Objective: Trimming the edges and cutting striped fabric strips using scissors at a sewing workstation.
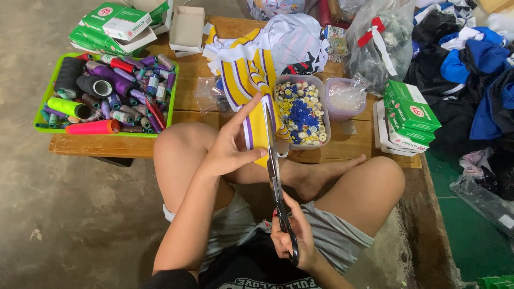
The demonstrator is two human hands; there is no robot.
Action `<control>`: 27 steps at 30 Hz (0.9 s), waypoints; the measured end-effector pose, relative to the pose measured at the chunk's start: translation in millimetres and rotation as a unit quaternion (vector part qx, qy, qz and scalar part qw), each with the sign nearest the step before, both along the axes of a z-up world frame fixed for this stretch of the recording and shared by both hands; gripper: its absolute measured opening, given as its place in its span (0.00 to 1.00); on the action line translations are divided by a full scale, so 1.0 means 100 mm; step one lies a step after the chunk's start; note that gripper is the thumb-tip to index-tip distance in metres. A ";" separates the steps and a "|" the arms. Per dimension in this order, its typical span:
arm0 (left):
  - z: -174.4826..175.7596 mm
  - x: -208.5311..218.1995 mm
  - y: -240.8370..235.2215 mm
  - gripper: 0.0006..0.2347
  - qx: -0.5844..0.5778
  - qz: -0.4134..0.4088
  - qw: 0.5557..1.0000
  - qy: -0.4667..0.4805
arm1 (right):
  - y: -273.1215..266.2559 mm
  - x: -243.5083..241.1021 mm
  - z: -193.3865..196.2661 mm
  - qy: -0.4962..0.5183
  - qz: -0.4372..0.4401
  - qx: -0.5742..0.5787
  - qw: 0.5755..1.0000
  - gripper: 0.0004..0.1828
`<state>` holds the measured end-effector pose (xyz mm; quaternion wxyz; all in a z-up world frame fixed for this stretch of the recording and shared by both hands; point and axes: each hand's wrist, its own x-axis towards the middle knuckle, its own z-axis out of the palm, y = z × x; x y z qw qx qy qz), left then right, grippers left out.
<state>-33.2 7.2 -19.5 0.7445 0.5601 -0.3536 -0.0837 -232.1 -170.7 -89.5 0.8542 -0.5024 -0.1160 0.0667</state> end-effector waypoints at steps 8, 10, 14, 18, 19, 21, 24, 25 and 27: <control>0.03 -0.01 0.03 0.39 0.000 0.001 1.000 0.006 | 0.02 0.02 -0.02 -0.006 0.005 -0.010 1.000 0.54; 0.03 -0.02 0.04 0.39 0.005 0.003 1.000 0.006 | 0.02 0.02 -0.02 -0.011 0.010 -0.005 1.000 0.53; 0.05 -0.02 0.05 0.39 0.020 0.004 1.000 0.016 | 0.01 0.03 -0.06 -0.013 0.009 -0.008 1.000 0.53; 0.05 -0.02 0.06 0.40 0.027 0.005 0.999 0.028 | 0.01 0.02 -0.11 -0.003 0.013 0.000 1.000 0.53; 0.04 -0.02 0.06 0.40 0.027 0.005 0.999 0.028 | 0.01 0.02 -0.11 -0.003 0.013 0.000 1.000 0.53; 0.04 -0.03 0.06 0.40 0.009 -0.014 0.999 0.051 | 0.01 0.01 -0.11 -0.002 0.007 -0.007 1.000 0.53; 0.08 -0.03 0.07 0.40 0.019 -0.012 0.999 0.041 | 0.01 0.01 -0.11 -0.006 0.000 -0.017 1.000 0.51; 0.09 -0.03 0.07 0.40 0.019 -0.012 0.999 0.041 | 0.02 0.01 -0.12 -0.006 0.000 -0.017 1.000 0.51; 0.11 -0.02 0.06 0.40 0.022 -0.016 0.999 0.047 | 0.02 0.01 -0.12 0.000 -0.005 -0.030 1.000 0.52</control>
